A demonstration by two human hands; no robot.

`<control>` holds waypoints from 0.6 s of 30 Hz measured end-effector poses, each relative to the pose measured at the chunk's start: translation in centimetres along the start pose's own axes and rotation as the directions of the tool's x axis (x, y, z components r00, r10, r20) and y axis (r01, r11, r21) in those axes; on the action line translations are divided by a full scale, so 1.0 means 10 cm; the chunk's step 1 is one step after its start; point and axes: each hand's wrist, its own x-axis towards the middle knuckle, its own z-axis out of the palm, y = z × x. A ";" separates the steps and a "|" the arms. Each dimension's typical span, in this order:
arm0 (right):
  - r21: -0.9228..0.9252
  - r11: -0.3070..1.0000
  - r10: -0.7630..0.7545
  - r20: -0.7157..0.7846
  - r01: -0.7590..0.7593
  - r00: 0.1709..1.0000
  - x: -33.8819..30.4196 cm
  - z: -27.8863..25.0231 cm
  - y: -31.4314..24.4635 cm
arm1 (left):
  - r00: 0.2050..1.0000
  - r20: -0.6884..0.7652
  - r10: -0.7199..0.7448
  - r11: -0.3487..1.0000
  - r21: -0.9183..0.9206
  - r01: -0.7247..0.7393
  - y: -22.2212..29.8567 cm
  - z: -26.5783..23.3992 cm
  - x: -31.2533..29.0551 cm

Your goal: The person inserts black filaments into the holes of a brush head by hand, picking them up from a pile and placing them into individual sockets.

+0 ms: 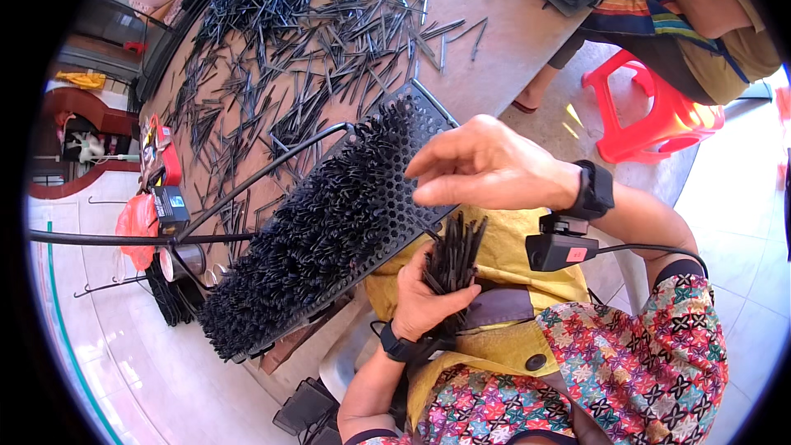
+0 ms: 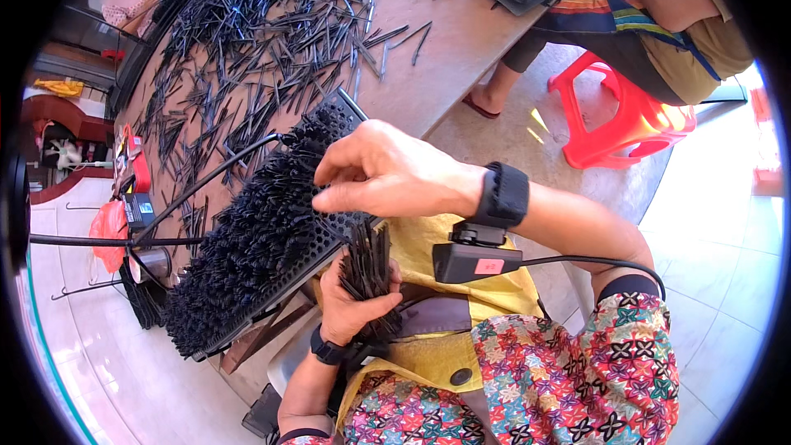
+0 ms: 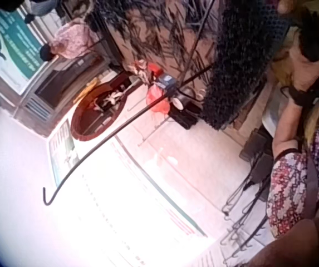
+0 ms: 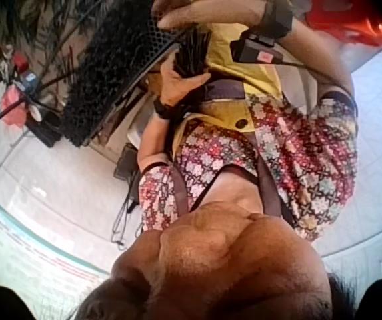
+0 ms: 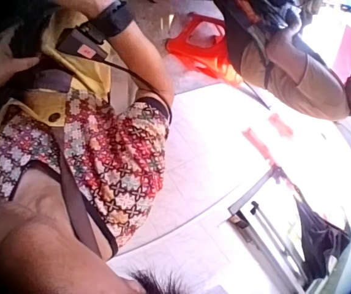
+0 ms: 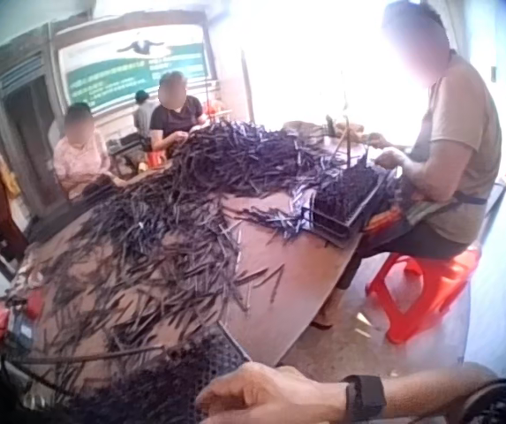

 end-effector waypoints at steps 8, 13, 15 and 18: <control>0.036 0.998 -0.049 0.001 0.049 0.999 -0.02 0.00 0.04 | 0.998 0.051 0.021 0.999 0.042 -0.024 -0.03 0.00 0.02; -0.137 0.965 -0.262 -0.601 0.226 0.755 0.13 -0.28 -0.06 | 0.999 0.012 0.032 0.994 -0.104 -0.031 -0.01 -0.02 0.03; -0.330 0.903 -0.427 -0.632 0.274 0.646 0.26 -0.37 0.02 | 0.999 0.011 0.037 0.998 -0.054 -0.036 0.03 -0.02 0.05; -0.483 0.813 -0.577 -0.596 0.325 0.559 0.41 -0.38 0.13 | 1.000 -0.005 0.026 0.999 -0.037 -0.026 0.04 -0.02 0.04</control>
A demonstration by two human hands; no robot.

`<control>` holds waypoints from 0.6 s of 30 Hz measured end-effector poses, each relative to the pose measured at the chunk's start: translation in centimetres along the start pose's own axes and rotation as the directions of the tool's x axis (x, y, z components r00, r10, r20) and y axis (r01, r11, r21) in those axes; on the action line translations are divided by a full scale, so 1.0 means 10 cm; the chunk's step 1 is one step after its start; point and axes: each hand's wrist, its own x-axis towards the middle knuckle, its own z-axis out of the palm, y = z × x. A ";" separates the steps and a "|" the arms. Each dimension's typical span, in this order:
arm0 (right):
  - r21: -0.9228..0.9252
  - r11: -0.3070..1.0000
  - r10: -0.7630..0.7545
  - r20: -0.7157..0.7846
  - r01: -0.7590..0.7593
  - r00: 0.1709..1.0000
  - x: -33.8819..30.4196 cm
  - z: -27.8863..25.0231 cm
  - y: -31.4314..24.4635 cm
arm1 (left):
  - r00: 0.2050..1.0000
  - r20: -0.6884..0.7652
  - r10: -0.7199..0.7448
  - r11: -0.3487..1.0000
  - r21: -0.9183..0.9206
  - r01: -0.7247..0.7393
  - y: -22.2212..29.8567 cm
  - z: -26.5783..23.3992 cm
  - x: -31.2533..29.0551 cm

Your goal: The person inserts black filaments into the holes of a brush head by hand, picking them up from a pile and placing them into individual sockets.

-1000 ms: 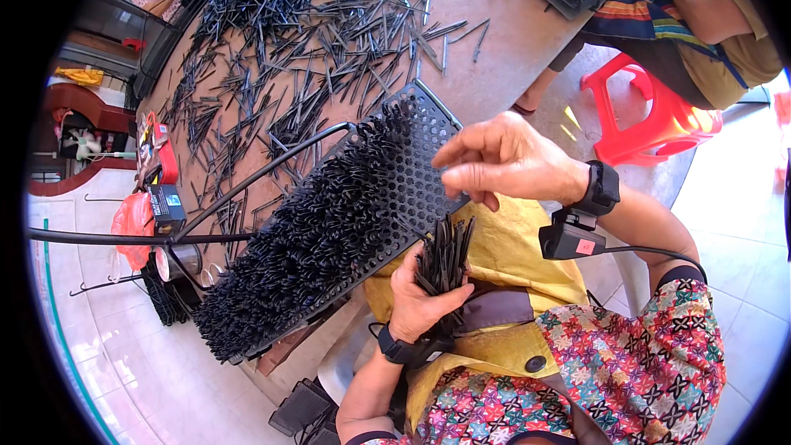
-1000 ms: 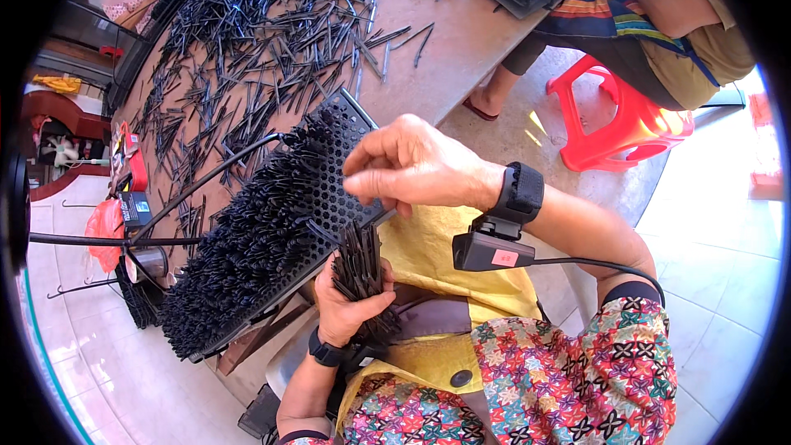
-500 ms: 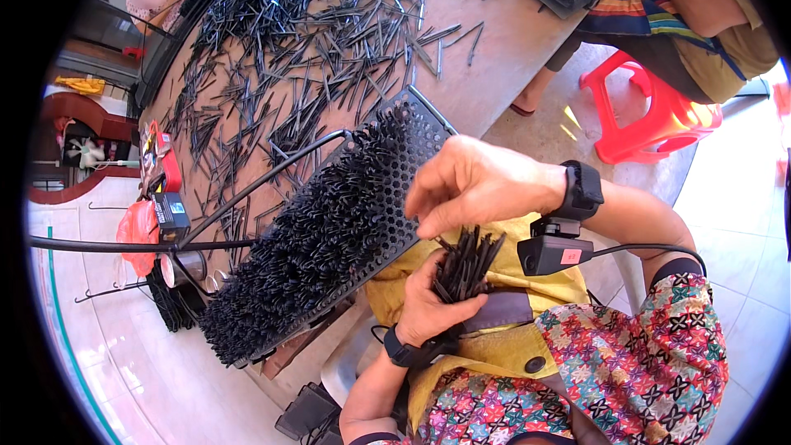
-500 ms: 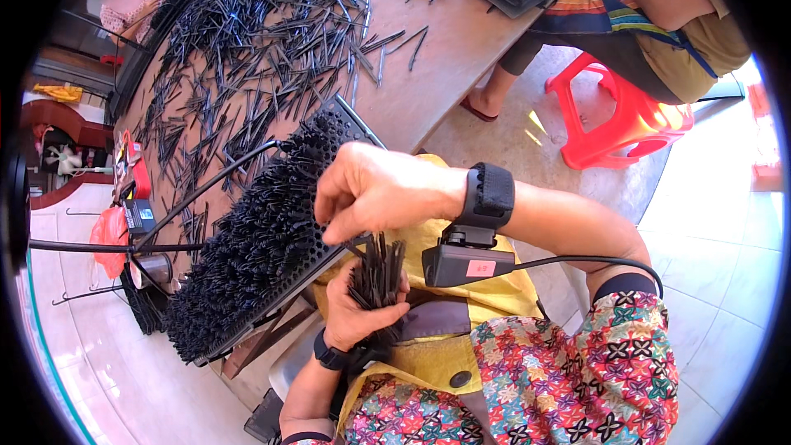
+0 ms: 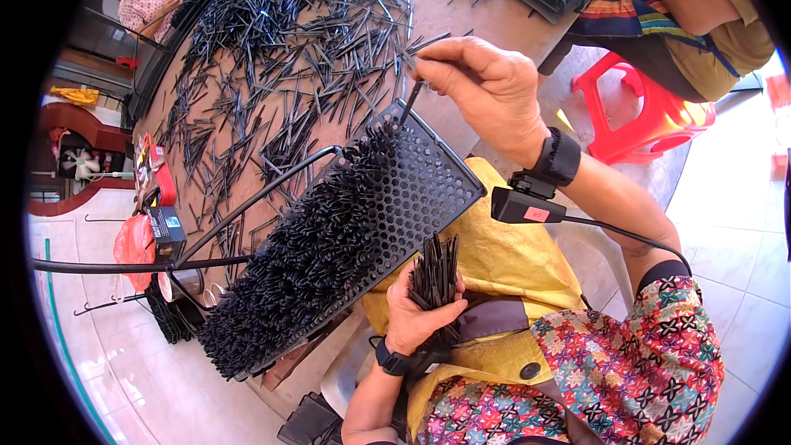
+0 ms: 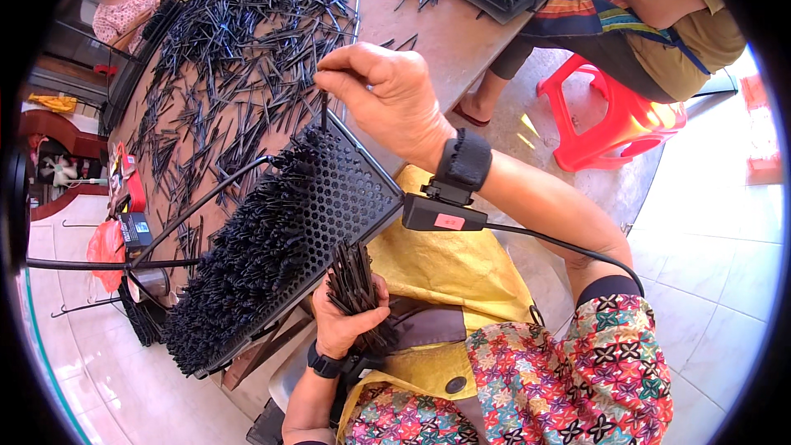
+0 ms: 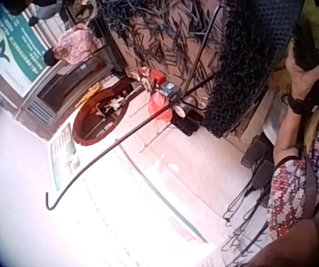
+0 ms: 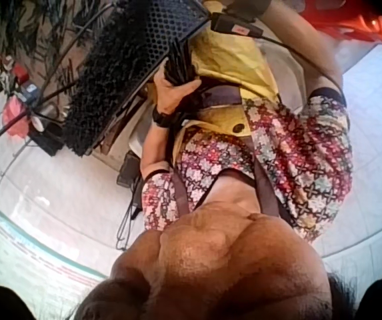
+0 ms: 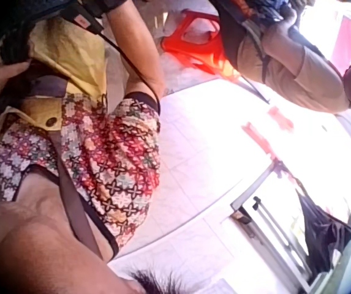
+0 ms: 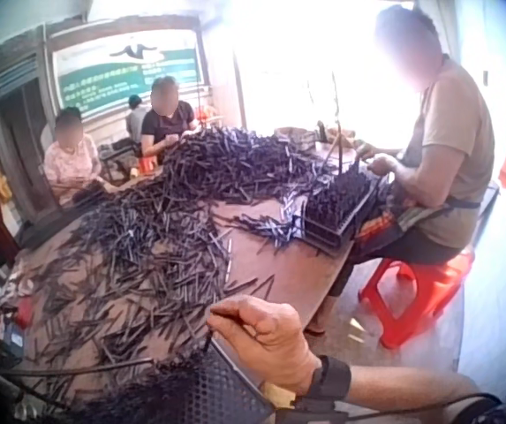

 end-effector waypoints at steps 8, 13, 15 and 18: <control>-0.108 0.904 -0.387 0.199 0.413 0.900 -0.02 0.20 0.16 | 1.000 -0.012 0.010 1.000 -0.014 -0.011 -0.01 0.00 0.01; -0.430 0.743 -0.261 0.519 0.513 0.814 -0.05 0.21 0.10 | 1.000 -0.005 0.016 1.000 0.022 -0.016 -0.03 -0.02 -0.01; -0.432 0.776 -0.236 0.478 0.460 0.846 -0.13 0.19 0.09 | 1.000 -0.010 0.025 0.999 0.029 -0.024 -0.04 -0.03 -0.01; -0.227 0.925 -0.202 0.381 0.303 0.902 -0.29 -0.01 -0.05 | 0.999 -0.021 0.040 0.999 0.019 -0.040 -0.04 -0.02 0.00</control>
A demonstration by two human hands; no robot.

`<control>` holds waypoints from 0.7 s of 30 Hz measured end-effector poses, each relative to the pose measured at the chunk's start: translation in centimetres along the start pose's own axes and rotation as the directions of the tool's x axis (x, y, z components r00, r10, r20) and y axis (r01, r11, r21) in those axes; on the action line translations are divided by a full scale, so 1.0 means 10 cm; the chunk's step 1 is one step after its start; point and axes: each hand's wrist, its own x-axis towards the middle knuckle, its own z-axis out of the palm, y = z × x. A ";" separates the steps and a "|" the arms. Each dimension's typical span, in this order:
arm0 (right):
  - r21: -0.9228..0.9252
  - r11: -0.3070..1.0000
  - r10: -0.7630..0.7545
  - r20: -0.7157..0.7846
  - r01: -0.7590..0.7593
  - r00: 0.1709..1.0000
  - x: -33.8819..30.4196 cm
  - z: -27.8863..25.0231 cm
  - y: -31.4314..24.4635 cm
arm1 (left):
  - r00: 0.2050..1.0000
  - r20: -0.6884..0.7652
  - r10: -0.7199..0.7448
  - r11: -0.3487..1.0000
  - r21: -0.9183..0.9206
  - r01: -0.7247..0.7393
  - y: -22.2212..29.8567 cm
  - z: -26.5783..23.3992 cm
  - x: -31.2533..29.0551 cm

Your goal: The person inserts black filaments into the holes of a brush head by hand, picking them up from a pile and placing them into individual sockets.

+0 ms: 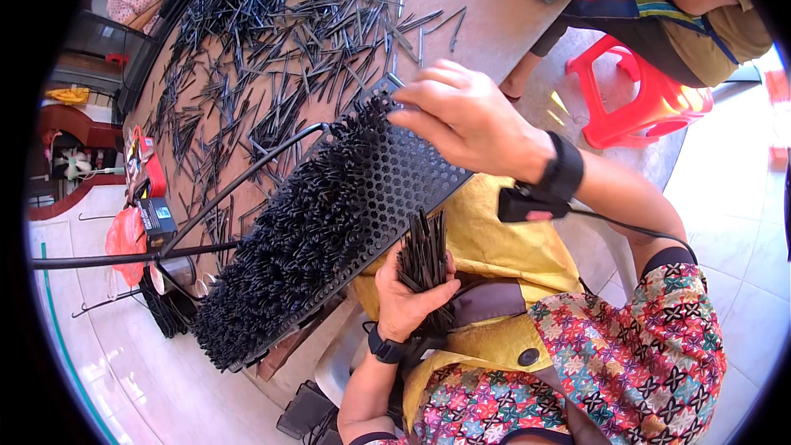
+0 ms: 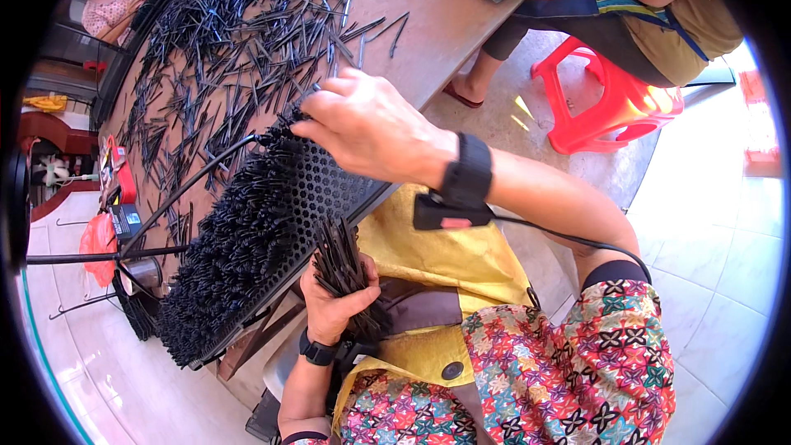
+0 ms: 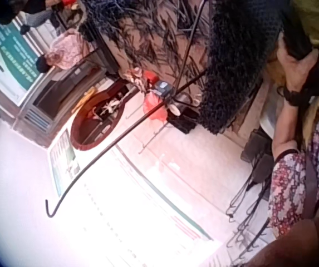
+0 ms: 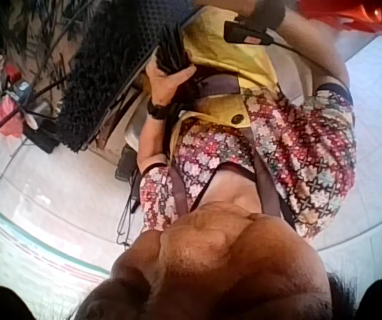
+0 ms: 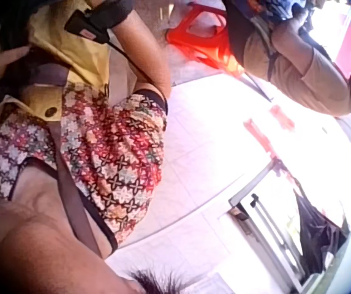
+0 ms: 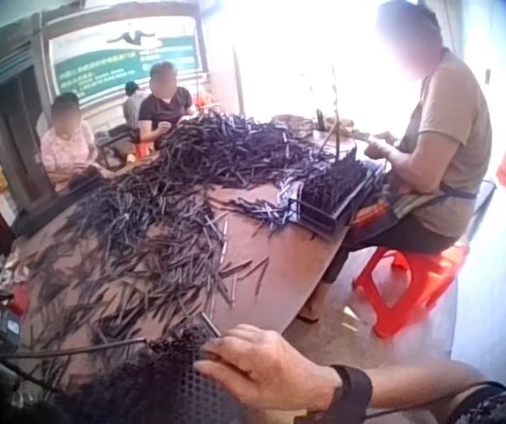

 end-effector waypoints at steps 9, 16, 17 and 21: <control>0.406 0.702 0.354 0.515 -0.585 0.781 -0.44 -0.20 -0.46 | 0.997 -0.081 0.000 0.998 0.060 0.005 0.02 0.06 -0.02; 0.408 0.613 0.470 0.501 -0.677 0.727 -0.39 -0.18 -0.50 | 0.995 -0.093 -0.041 0.998 -0.040 0.037 -0.01 0.01 -0.09; 0.432 0.536 0.514 0.515 -0.726 0.686 -0.35 -0.19 -0.48 | 0.995 -0.089 -0.053 0.997 -0.054 0.048 -0.03 -0.01 -0.09; 0.545 0.361 0.604 0.481 -0.756 0.635 -0.21 -0.17 -0.32 | 0.993 -0.099 -0.070 0.994 -0.089 0.062 -0.06 -0.06 -0.11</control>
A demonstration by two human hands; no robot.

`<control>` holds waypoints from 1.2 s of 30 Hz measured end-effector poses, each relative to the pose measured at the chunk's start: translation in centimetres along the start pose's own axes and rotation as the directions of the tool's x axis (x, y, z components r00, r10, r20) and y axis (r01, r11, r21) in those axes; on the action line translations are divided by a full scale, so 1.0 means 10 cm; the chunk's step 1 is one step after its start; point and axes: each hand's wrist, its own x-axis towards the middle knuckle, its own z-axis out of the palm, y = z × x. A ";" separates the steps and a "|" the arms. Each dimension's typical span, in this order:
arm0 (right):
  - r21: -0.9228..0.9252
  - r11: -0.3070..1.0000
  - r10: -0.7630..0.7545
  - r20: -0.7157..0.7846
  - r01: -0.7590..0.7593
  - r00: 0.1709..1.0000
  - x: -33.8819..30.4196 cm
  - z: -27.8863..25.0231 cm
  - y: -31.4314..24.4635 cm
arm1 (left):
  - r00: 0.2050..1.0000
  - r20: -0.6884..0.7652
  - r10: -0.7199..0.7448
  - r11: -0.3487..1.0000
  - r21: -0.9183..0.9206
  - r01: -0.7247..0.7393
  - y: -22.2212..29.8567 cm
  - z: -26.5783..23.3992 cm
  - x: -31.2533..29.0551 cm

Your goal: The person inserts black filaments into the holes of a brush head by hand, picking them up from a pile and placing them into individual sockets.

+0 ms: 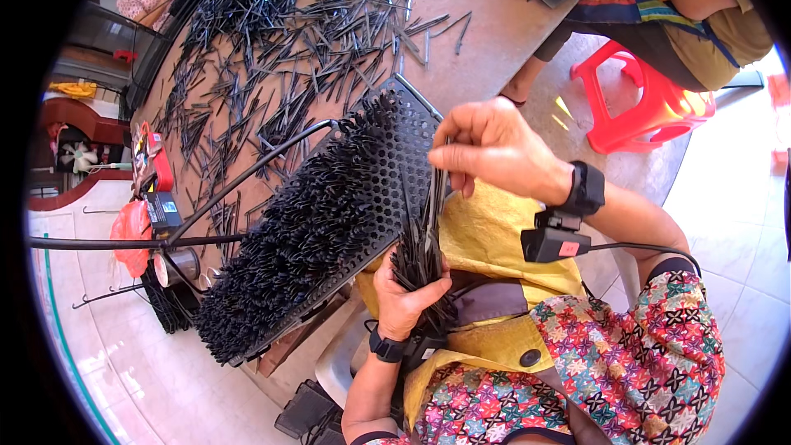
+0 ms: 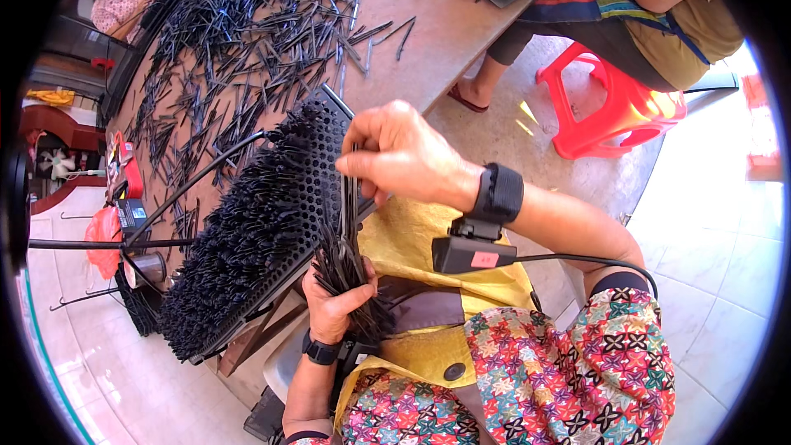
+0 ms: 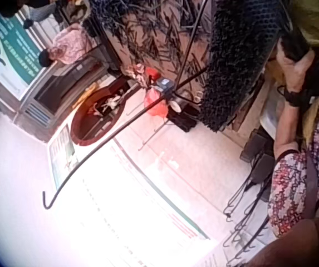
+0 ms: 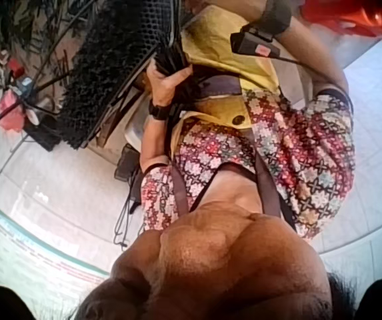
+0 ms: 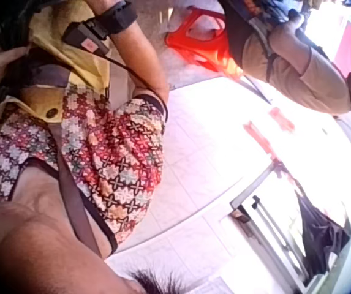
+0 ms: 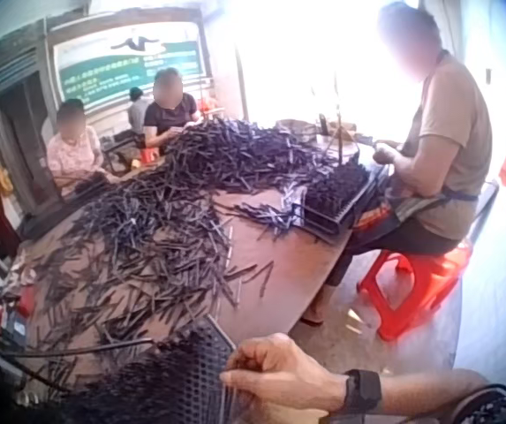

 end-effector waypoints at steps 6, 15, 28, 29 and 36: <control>-0.167 0.986 -0.040 -0.100 0.023 0.994 0.32 -0.10 -0.04 | 0.999 0.048 -0.006 0.999 0.046 0.004 -0.05 -0.09 -0.03; -0.751 0.414 -0.676 0.123 0.514 0.726 0.20 -0.09 0.11 | 0.994 0.081 0.075 0.994 -0.085 -0.068 -0.16 -0.07 -0.03; -0.607 -0.194 -0.444 0.755 0.771 0.483 -0.12 -0.07 0.20 | 0.999 0.044 -0.007 0.998 -0.059 0.009 -0.11 -0.07 -0.08; -0.597 -0.175 -0.480 0.746 0.783 0.461 -0.12 -0.08 0.21 | 0.999 0.046 0.000 0.998 -0.061 0.003 -0.10 -0.06 -0.07; -0.592 0.158 -0.878 0.283 0.791 0.387 0.05 -0.09 0.16 | 0.998 0.066 -0.006 0.999 -0.039 0.009 -0.12 -0.08 -0.07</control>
